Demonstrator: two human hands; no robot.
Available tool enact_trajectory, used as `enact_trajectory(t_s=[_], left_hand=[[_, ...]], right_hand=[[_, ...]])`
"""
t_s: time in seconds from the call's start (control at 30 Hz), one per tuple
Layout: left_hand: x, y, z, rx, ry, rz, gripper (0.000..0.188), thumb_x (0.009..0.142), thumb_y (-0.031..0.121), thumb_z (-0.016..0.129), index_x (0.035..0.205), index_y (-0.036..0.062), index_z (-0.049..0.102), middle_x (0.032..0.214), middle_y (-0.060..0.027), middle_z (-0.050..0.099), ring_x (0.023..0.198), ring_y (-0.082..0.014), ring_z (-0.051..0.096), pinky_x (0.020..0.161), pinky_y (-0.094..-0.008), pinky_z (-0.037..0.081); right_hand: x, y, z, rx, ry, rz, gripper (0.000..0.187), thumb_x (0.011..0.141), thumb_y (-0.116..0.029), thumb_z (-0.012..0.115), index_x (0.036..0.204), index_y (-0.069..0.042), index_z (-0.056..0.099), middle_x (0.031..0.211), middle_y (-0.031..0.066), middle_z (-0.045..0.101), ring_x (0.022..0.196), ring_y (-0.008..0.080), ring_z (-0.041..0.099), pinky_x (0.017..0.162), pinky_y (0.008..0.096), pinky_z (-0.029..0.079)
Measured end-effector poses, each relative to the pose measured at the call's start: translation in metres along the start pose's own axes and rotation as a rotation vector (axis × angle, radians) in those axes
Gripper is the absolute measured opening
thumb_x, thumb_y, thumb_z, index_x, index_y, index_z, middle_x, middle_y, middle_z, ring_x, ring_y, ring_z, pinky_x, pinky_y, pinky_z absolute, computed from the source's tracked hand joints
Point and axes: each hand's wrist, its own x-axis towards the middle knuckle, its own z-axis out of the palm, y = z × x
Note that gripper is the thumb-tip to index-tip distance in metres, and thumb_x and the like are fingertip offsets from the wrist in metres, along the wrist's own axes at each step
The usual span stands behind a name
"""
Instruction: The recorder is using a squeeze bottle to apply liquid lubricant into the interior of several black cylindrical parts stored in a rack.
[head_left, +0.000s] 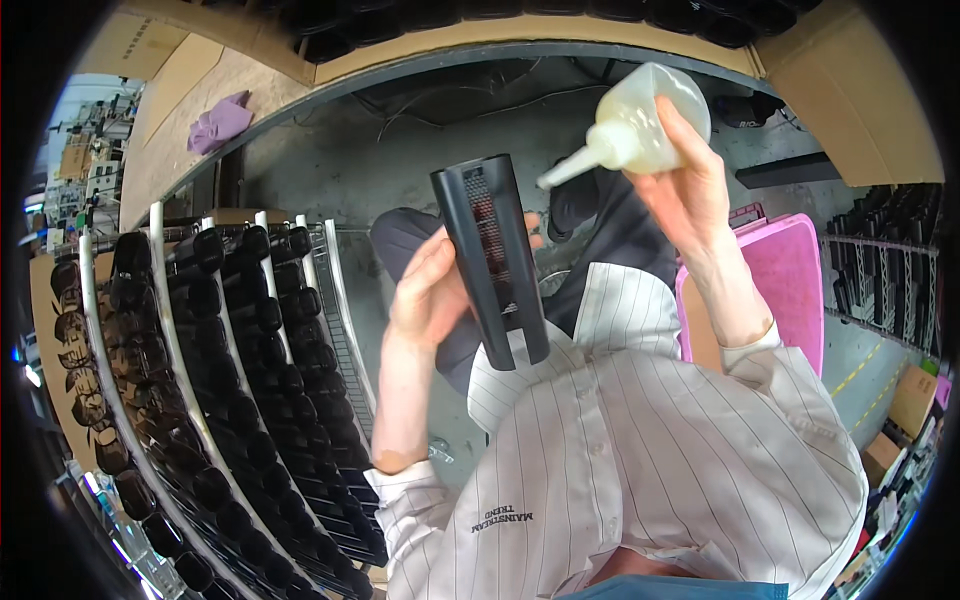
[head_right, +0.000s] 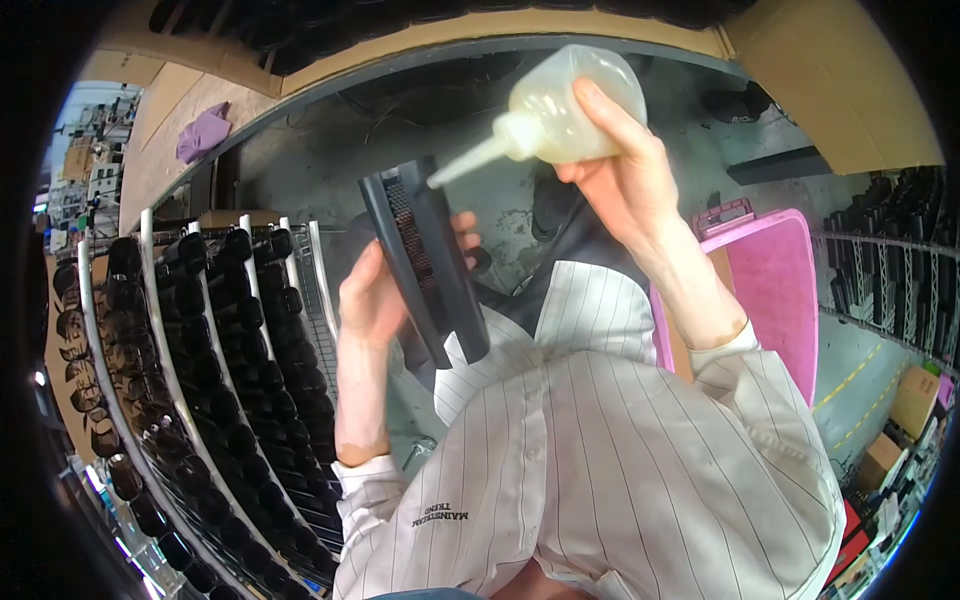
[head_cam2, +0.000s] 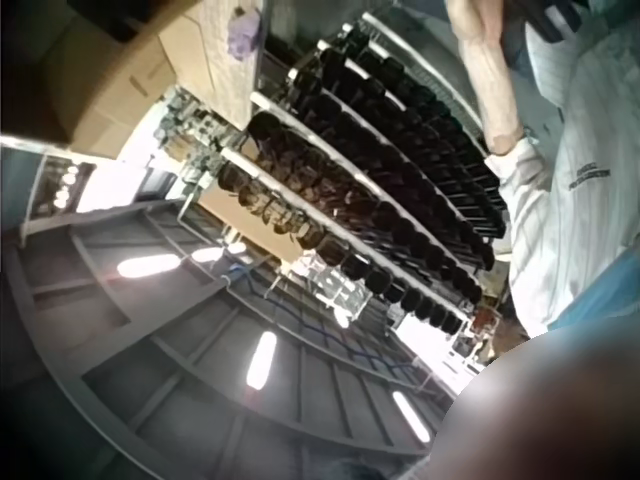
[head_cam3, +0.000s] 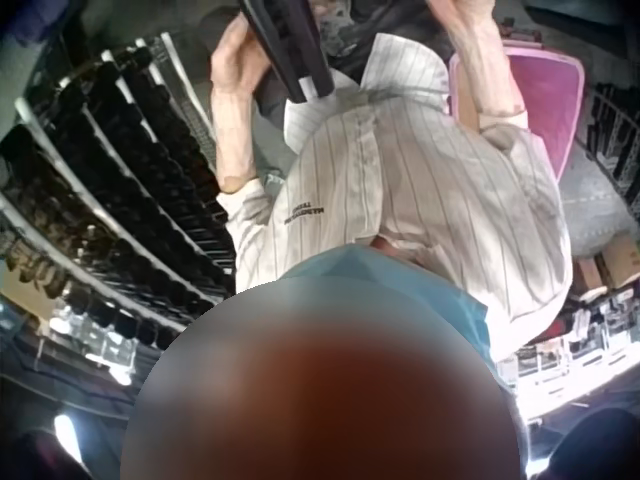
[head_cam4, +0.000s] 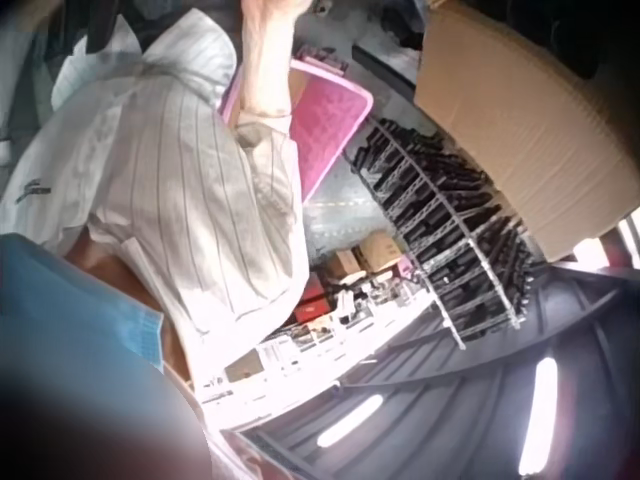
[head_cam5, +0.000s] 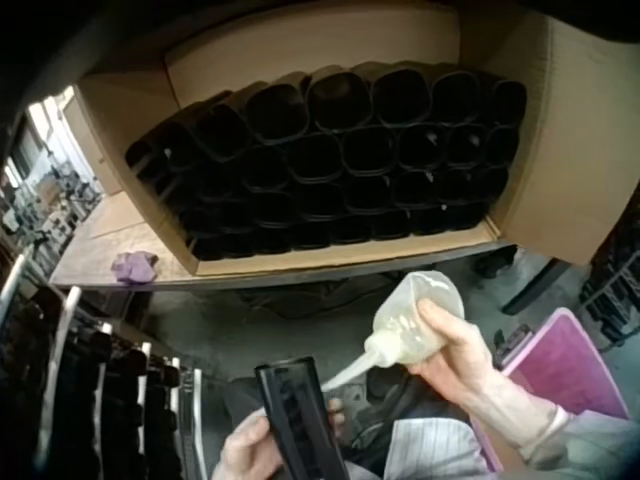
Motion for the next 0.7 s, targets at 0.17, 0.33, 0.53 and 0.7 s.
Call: enact_trajectory(t_s=[0.17, 0.33, 0.53, 0.7], left_hand=[[0.007, -0.027, 0.011, -0.327, -0.095, -0.023, 0.096, 0.090, 0.070, 0.051, 0.147, -0.0060, 0.037, 0.123, -0.0266, 0.060, 0.105, -0.0375, 0.065, 0.088, -0.0495, 0.054], [0.011, -0.035, 0.033, -0.521, -0.433, -0.079, 0.098, 0.091, 0.067, 0.054, 0.151, -0.0063, 0.029, 0.099, -0.0275, 0.061, 0.075, -0.0369, 0.065, 0.059, -0.0412, 0.056], [0.005, -0.057, 0.063, -1.071, -0.733, -0.227, 0.097, 0.094, 0.065, 0.049, 0.153, -0.0065, 0.021, 0.090, -0.0315, 0.061, 0.056, -0.0341, 0.065, 0.045, -0.0367, 0.054], [0.008, -0.068, 0.069, -1.237, -0.900, -0.219, 0.093, 0.097, 0.060, 0.047, 0.154, -0.0068, 0.016, 0.086, -0.0326, 0.060, 0.052, -0.0318, 0.063, 0.042, -0.0325, 0.053]], right_hand=[[0.021, 0.010, 0.001, 0.011, -0.059, -0.051, 0.039, 0.097, -0.018, 0.066, 0.129, 0.001, 0.055, 0.113, 0.0111, 0.065, 0.094, 0.0143, 0.066, 0.068, 0.0217, 0.054], [0.028, 0.020, -0.009, 0.132, -0.203, 0.094, 0.040, 0.096, -0.017, 0.066, 0.130, 0.000, 0.055, 0.118, 0.0108, 0.064, 0.104, 0.0166, 0.064, 0.082, 0.0280, 0.055], [0.026, 0.040, -0.013, 0.223, -0.151, 0.172, 0.039, 0.096, -0.016, 0.065, 0.130, -0.001, 0.055, 0.120, 0.0094, 0.064, 0.110, 0.0194, 0.062, 0.097, 0.0370, 0.050], [0.022, 0.044, -0.022, 0.215, -0.153, 0.210, 0.038, 0.096, -0.016, 0.065, 0.130, -0.003, 0.056, 0.122, 0.0087, 0.064, 0.110, 0.0202, 0.062, 0.098, 0.0382, 0.049]])
